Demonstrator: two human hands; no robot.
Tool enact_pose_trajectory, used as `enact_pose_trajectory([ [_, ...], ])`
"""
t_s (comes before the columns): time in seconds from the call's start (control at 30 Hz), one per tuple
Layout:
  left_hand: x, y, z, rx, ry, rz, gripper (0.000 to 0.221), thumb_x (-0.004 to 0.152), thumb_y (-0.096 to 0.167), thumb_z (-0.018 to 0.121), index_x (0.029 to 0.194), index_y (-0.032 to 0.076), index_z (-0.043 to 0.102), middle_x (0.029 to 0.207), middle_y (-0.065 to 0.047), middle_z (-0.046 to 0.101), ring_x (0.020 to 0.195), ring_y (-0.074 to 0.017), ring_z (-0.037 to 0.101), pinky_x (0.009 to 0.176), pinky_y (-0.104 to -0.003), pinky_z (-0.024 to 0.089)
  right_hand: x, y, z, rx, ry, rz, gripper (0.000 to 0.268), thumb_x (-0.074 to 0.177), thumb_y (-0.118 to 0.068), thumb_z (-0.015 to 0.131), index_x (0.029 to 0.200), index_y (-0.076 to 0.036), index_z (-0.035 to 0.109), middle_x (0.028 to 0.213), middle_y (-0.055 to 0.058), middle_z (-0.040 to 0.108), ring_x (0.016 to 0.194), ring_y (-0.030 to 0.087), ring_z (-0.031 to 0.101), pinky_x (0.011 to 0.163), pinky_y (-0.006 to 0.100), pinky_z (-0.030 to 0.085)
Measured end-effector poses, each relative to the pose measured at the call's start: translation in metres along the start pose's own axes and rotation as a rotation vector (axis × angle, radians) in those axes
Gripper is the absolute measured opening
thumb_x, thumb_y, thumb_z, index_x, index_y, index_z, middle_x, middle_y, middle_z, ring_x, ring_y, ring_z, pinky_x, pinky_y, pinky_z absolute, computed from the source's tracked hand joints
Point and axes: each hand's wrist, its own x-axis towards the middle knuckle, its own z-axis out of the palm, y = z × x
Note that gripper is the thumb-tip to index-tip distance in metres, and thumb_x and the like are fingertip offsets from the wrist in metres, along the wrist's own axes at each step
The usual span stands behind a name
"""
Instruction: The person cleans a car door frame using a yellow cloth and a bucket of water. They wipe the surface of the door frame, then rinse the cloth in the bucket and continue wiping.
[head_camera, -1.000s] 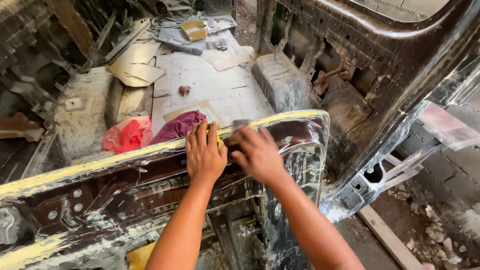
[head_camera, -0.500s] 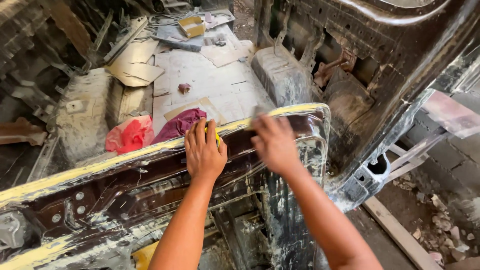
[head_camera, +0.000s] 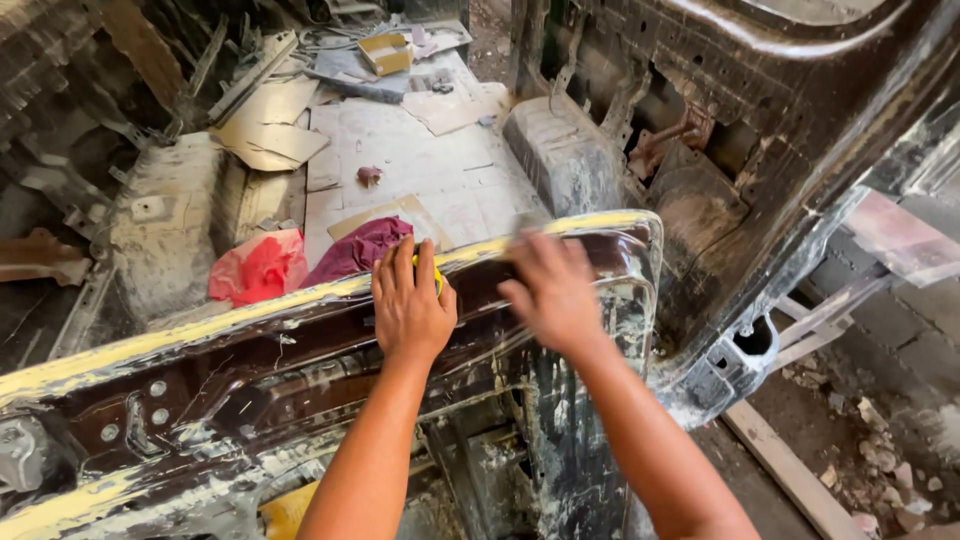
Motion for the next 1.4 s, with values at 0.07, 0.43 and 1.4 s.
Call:
enact_pose_trajectory([
  [0.07,0.002,0.000,0.002,0.016,-0.001,-0.018,0.059,0.087,0.026,0.067,0.141,0.005,0.055,0.145,-0.017,0.049,0.136,-0.0386,0.046,0.119,-0.055,0.032,-0.002,0.031,0.008,-0.064,0.074,0.107,0.053,0.098,-0.042,0.059,0.140,-0.010,0.059,0.147,0.017,0.052,0.134,0.036,0.050,0.116,0.060,0.029],
  [0.43,-0.001,-0.001,0.001,-0.022,-0.017,0.003,0.060,0.090,0.026,0.065,0.145,0.005,0.051,0.150,-0.018,0.048,0.139,-0.0384,0.045,0.121,-0.055,0.030,-0.004,0.011,0.023,0.004,-0.007,-0.098,0.060,0.101,-0.047,0.056,0.147,-0.009,0.054,0.155,0.016,0.046,0.142,0.031,0.045,0.120,0.059,0.028],
  [1.4,-0.006,-0.005,0.011,0.021,-0.034,-0.063,0.071,0.090,0.032,0.065,0.150,0.001,0.043,0.154,-0.020,0.043,0.141,-0.0380,0.043,0.120,-0.054,0.028,-0.001,0.029,-0.012,-0.028,-0.093,0.271,0.057,0.100,-0.053,0.051,0.144,-0.018,0.059,0.154,0.007,0.050,0.142,0.024,0.043,0.128,0.055,0.017],
])
